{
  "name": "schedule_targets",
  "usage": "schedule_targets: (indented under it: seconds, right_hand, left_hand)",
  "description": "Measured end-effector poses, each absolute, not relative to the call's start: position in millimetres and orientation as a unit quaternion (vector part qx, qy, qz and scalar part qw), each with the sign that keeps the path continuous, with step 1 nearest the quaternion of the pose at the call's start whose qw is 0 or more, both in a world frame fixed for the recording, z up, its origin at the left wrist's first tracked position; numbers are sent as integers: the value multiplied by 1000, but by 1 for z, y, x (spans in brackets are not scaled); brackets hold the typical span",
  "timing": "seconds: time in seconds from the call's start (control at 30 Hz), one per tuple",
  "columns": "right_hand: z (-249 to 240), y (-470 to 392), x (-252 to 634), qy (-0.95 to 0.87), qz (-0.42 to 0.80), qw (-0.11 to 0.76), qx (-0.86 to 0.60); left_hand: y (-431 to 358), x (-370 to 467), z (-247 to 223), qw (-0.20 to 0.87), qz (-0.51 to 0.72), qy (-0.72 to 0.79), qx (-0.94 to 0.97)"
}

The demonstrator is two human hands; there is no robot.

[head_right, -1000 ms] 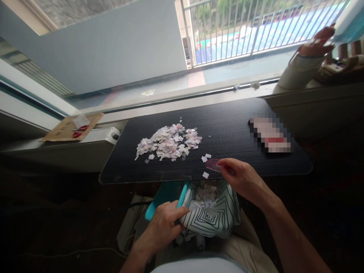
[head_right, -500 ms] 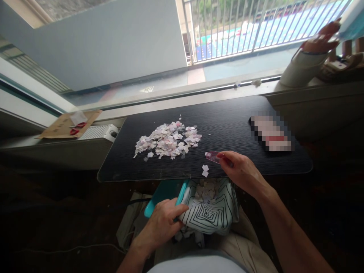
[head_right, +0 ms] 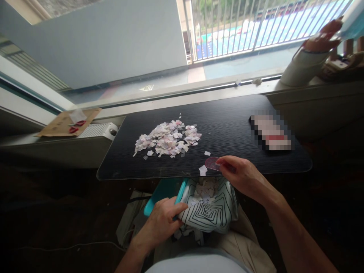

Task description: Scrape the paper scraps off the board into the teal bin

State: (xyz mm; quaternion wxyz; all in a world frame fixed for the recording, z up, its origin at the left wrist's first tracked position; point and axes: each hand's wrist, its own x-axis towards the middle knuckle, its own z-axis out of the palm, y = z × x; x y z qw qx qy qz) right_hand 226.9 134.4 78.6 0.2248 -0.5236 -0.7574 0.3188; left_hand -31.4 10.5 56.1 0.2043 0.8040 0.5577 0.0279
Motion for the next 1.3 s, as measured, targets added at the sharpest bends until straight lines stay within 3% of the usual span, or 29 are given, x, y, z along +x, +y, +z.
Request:
schedule_targets:
  seconds: [0.3, 0.63, 0.97, 1.3]
  right_hand:
    - [85, 126, 221, -790, 361, 162, -468]
    - [71, 139, 223, -769, 296, 229, -519]
    - [70, 142, 206, -777, 332, 233, -482]
    - [66, 157, 227, -756, 216, 264, -559]
  left_hand:
    - [11, -30, 60, 206, 27, 556, 805]
    - [11, -30, 62, 205, 25, 553, 807]
    - [10, -29, 59, 195, 31, 545, 815]
    - [11, -29, 58, 190, 38, 546, 815]
